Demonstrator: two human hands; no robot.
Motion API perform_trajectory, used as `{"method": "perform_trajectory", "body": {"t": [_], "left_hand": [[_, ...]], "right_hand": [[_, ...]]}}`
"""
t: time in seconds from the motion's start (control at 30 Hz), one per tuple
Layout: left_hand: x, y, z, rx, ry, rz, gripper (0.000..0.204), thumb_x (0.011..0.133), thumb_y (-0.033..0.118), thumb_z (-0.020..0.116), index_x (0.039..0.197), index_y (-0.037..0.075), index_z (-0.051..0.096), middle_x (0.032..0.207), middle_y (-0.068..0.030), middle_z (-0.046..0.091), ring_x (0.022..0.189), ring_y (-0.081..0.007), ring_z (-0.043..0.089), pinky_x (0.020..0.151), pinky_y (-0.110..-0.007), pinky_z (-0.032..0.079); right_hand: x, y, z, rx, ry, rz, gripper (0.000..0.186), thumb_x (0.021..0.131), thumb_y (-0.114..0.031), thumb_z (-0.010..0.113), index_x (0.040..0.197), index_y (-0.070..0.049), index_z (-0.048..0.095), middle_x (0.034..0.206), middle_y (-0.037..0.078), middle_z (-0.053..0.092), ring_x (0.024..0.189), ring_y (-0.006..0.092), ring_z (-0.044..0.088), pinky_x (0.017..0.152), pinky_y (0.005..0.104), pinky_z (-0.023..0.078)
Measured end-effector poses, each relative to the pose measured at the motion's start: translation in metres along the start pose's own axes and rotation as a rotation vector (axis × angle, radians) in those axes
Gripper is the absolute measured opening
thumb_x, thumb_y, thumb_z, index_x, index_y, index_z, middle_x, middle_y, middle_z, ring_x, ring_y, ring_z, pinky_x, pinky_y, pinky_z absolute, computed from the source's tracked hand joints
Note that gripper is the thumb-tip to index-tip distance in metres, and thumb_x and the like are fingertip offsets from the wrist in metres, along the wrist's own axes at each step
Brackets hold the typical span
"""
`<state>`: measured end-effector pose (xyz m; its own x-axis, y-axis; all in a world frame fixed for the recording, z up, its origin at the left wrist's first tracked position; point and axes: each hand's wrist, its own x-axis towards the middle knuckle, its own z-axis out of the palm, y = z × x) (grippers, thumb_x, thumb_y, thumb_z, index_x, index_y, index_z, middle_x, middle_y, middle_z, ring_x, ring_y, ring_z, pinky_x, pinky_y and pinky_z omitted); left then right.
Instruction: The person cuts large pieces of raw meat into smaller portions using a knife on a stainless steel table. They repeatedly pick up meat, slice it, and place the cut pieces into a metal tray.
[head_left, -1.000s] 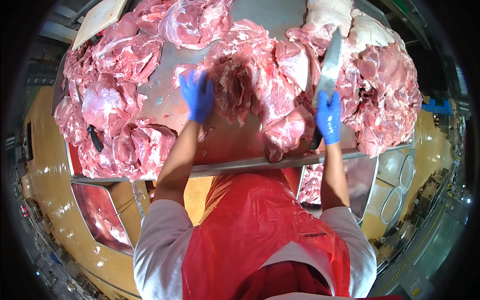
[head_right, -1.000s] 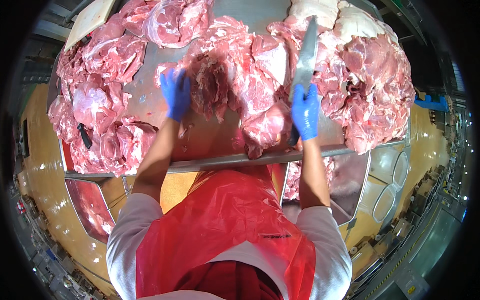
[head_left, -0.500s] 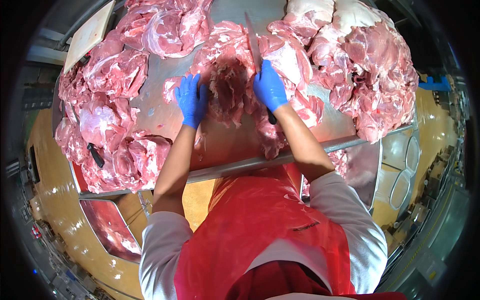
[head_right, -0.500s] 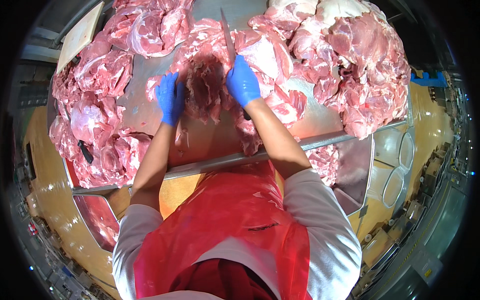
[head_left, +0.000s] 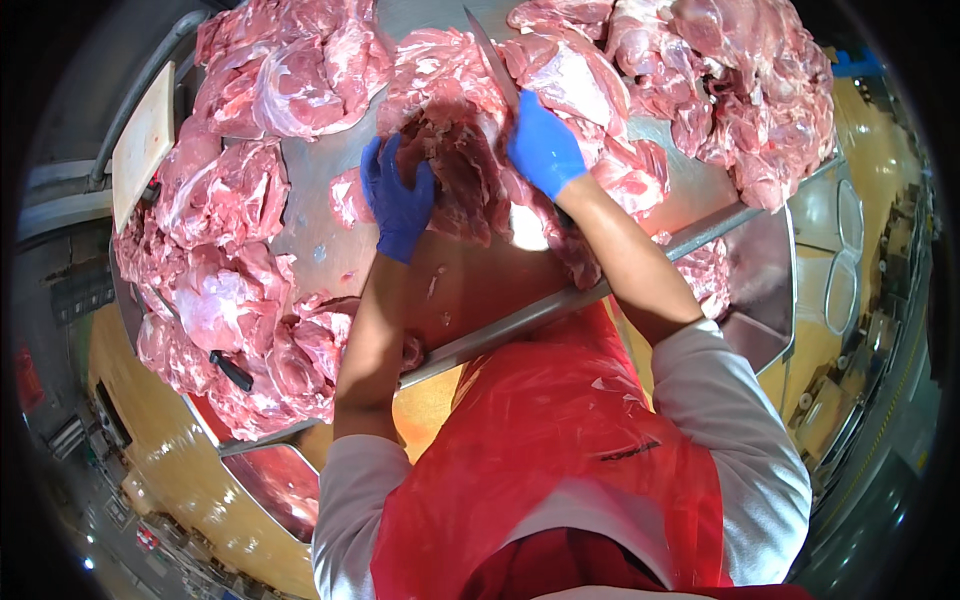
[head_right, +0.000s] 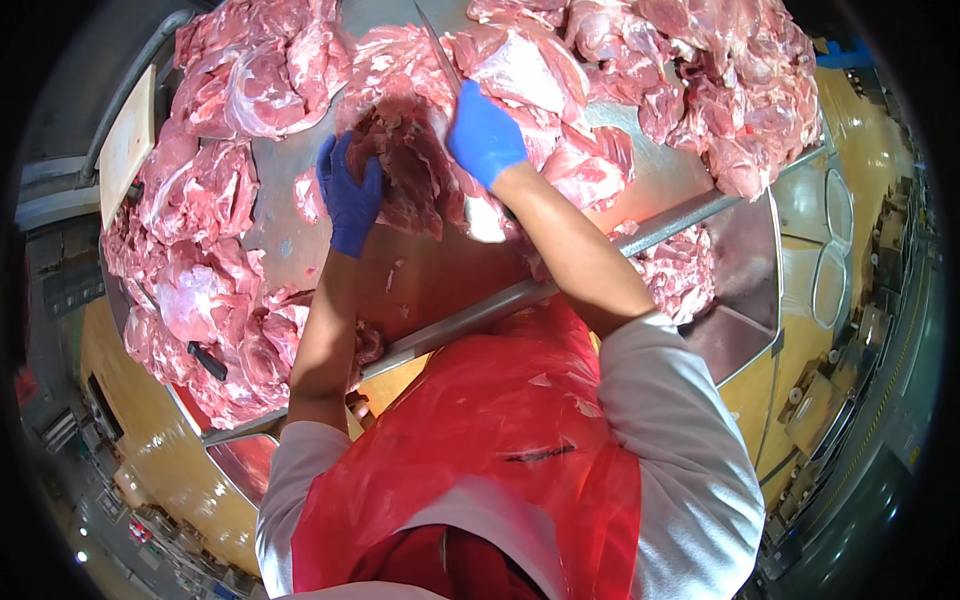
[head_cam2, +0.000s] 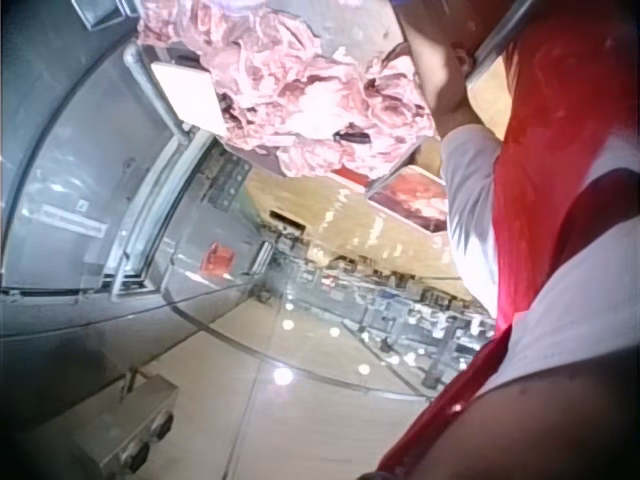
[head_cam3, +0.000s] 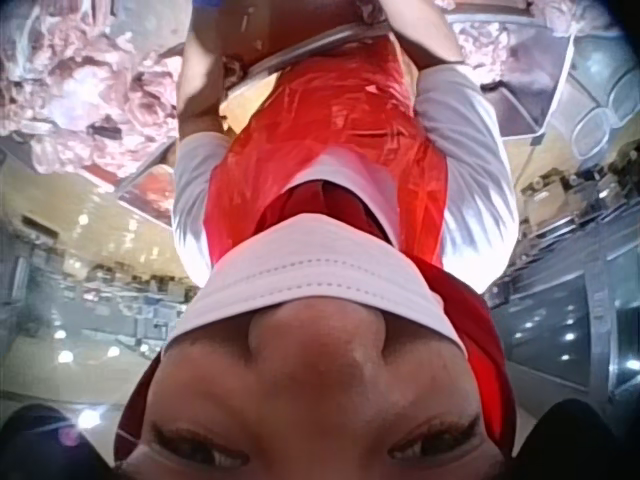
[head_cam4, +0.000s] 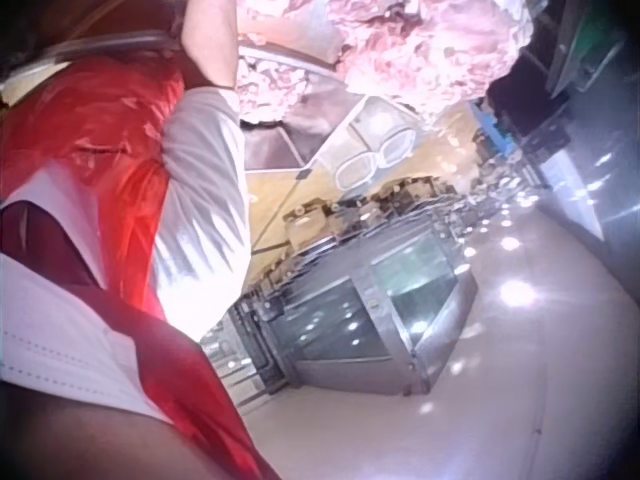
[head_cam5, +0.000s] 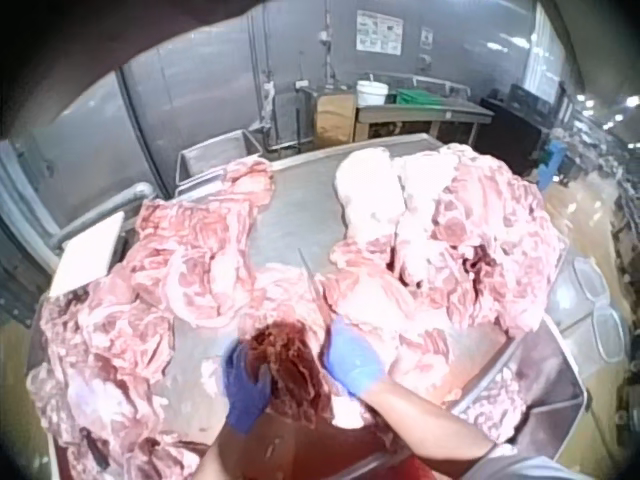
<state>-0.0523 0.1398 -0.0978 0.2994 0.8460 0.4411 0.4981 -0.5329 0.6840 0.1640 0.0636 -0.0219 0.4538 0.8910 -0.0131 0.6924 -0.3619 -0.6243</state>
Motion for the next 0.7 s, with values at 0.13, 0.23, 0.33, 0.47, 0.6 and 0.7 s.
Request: {"method": "perform_trajectory", "body": {"t": [0.13,0.23,0.33,0.47,0.6,0.7], "left_hand": [[0.009,0.016,0.01,-0.032,-0.088,0.08,0.052,0.084,0.023,0.07,0.132,0.008,0.057,0.139,-0.0192,0.052,0.133,-0.0392,0.044,0.112,-0.049,0.033],[0.002,0.016,0.01,-0.01,-0.07,0.104,0.047,0.086,0.017,0.068,0.13,0.006,0.058,0.136,-0.0187,0.054,0.13,-0.039,0.048,0.112,-0.047,0.036],[-0.006,0.001,-0.01,-0.35,0.064,-0.179,0.045,0.086,0.017,0.068,0.129,0.006,0.059,0.136,-0.0197,0.054,0.13,-0.039,0.048,0.111,-0.046,0.037],[-0.03,0.017,-0.043,0.031,-0.051,0.1,0.052,0.082,0.025,0.073,0.128,0.006,0.059,0.136,-0.0188,0.053,0.129,-0.0372,0.048,0.109,-0.045,0.037],[-0.018,0.009,-0.056,0.151,-0.229,0.123,0.059,0.076,0.029,0.077,0.128,0.006,0.059,0.135,-0.02,0.053,0.123,-0.0387,0.053,0.104,-0.044,0.043],[0.001,-0.064,-0.079,0.082,-0.238,-0.332,0.065,0.074,0.031,0.077,0.131,0.007,0.057,0.131,-0.0213,0.055,0.118,-0.0417,0.055,0.1,-0.046,0.046]], "right_hand": [[0.038,-0.016,0.008,-0.106,-0.1,0.088,0.034,0.09,-0.016,0.052,0.115,0.006,0.047,0.102,0.034,0.066,0.099,0.0488,0.065,0.086,0.0538,0.051],[0.031,-0.008,0.012,-0.078,-0.111,0.093,0.035,0.09,-0.017,0.053,0.116,0.005,0.046,0.099,0.035,0.065,0.097,0.0497,0.064,0.085,0.0551,0.051],[0.033,-0.009,0.011,-0.101,-0.144,0.08,0.036,0.091,-0.019,0.054,0.117,0.005,0.045,0.099,0.036,0.065,0.096,0.05,0.064,0.085,0.056,0.05],[0.039,-0.003,0.014,-0.143,-0.141,0.109,0.036,0.093,-0.02,0.053,0.118,0.005,0.045,0.101,0.035,0.065,0.098,0.0501,0.064,0.086,0.0557,0.051],[0.041,-0.001,0.014,-0.109,-0.13,0.079,0.034,0.093,-0.02,0.052,0.116,0.004,0.045,0.101,0.036,0.064,0.097,0.0504,0.064,0.085,0.056,0.05],[0.022,-0.001,0.012,-0.056,-0.029,0.029,0.033,0.094,-0.024,0.051,0.114,0.002,0.046,0.097,0.035,0.064,0.091,0.0509,0.063,0.081,0.0575,0.048]]}}
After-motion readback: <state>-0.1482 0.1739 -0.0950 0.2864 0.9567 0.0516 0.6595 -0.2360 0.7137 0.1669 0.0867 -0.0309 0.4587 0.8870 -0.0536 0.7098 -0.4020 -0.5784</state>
